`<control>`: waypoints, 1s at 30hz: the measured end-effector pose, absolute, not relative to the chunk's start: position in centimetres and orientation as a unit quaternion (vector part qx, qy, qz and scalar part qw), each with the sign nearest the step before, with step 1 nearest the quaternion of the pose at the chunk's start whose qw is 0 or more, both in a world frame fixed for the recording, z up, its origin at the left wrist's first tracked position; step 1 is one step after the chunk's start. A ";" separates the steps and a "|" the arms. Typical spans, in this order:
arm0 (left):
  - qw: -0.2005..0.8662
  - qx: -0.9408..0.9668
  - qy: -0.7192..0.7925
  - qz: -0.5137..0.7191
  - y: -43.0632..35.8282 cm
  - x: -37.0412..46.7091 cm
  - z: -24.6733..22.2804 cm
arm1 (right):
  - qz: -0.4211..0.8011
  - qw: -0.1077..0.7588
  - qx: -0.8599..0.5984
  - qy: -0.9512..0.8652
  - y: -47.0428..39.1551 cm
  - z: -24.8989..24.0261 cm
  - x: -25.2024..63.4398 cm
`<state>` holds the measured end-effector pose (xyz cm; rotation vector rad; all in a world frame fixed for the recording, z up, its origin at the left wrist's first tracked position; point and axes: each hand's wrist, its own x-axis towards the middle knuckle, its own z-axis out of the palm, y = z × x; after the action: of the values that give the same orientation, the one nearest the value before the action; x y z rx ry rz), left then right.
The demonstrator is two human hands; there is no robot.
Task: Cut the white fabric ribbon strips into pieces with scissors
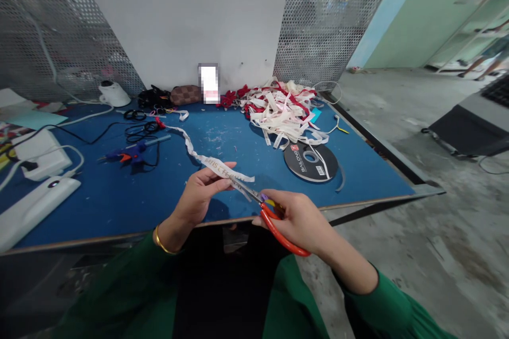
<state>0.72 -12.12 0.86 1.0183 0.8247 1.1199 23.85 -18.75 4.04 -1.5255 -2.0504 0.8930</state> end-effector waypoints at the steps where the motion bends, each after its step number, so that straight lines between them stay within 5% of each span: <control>1: 0.653 0.451 0.360 0.490 -12.1 0.6 0.9 | 0.320 0.217 -0.552 -0.739 -18.8 4.0 24.0; 30: 0.612 0.444 0.377 0.535 -12.1 1.2 1.4 | 0.275 0.185 -0.572 -0.750 -18.7 4.8 23.5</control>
<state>1.20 -12.08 1.42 1.0237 0.8700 1.2336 23.51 -18.66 4.79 -1.6115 -2.1137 0.7758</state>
